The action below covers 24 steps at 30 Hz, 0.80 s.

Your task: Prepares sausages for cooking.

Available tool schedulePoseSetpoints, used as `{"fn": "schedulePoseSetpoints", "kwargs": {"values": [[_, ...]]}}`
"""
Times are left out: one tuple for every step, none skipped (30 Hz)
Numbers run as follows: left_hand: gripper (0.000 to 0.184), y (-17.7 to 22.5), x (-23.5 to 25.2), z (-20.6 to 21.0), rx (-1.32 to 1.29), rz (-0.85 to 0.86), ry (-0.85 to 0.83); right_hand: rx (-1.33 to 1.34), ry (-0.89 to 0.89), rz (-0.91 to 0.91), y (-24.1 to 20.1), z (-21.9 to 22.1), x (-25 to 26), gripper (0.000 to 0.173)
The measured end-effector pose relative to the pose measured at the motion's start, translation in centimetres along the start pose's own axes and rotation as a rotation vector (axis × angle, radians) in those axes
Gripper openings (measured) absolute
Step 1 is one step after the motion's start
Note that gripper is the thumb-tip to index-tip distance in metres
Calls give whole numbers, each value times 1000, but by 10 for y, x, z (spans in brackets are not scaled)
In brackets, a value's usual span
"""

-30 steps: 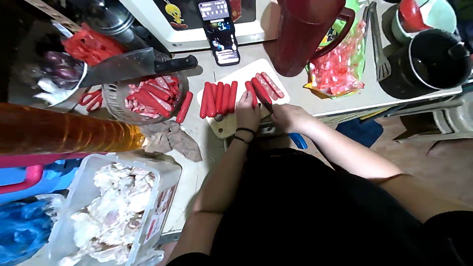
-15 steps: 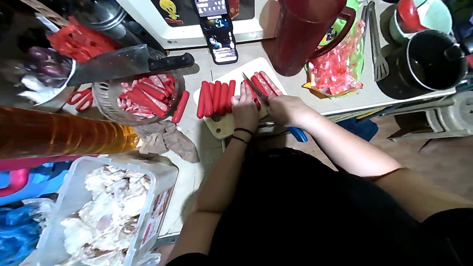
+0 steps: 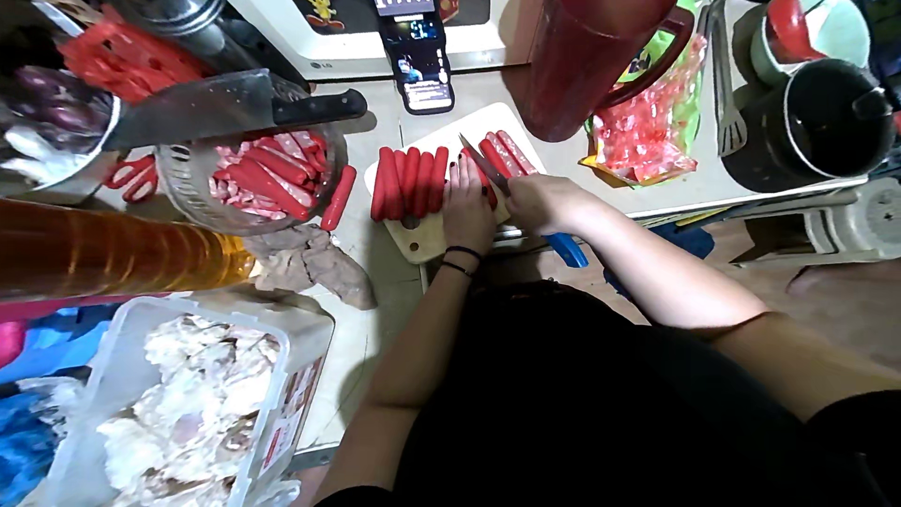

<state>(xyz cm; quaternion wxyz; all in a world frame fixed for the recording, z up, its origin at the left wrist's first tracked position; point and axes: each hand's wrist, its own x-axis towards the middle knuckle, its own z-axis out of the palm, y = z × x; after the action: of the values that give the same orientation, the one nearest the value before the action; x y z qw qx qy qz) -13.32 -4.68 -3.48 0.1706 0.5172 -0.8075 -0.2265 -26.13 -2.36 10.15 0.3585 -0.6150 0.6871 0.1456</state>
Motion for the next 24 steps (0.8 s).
{"fn": "schedulePoseSetpoints", "kwargs": {"values": [[53,1,0,0,2,0,-1,-5,-1,6,-2,-1,1,28],[52,1,0,-1,4,0,-5,-5,-1,5,-3,-1,3,28],[52,1,0,0,5,1,-2,-5,-4,1,-4,-2,4,29],[53,1,0,0,6,3,3,-5,-12,-2,-5,-3,5,29],[53,1,0,1,7,9,11,-2,-18,-6,-6,-4,7,29],[53,0,0,2,7,14,18,5,-21,-11,-6,-3,8,30],[54,-1,0,2,6,17,22,12,-20,-14,-6,-3,10,30],[54,-2,0,2,1,19,24,14,-19,-11,-7,-2,12,29],[53,-3,0,2,-4,23,24,12,-18,-5,-8,0,15,29],[53,-3,0,1,-12,27,21,11,-17,3,-9,2,19,28],[53,-3,-1,0,-21,31,11,13,-8,13,-10,5,23,27],[53,-3,-1,-1,-23,34,4,16,-1,24,-11,7,26,27],[52,-3,-2,-1,-19,39,6,27,4,34,-13,9,27,27],[51,-4,-2,-2,-9,45,10,36,9,37,-15,9,27,27],[52,-3,-2,-1,3,50,13,40,10,38,-16,10,26,26],[53,-3,-2,-1,18,51,10,46,12,38,-16,10,25,26],[54,-3,-3,0,28,47,12,52,10,40,-15,11,24,26],[54,-3,-3,2,37,42,19,60,1,44,-13,12,23,26],[54,-3,-3,2,42,32,17,71,-4,46,-13,13,22,27],[55,-2,-3,1,44,24,14,78,-10,43,-12,14,20,26],[55,-1,-3,1,47,18,11,88,-19,39,-11,14,17,25],[55,0,-3,1,54,17,15,99,-19,35,-9,16,14,25],[55,0,-4,1,63,16,14,110,-17,27,-8,18,12,26],[55,0,-4,1,66,16,18,122,-14,14,-5,20,10,27]]}}
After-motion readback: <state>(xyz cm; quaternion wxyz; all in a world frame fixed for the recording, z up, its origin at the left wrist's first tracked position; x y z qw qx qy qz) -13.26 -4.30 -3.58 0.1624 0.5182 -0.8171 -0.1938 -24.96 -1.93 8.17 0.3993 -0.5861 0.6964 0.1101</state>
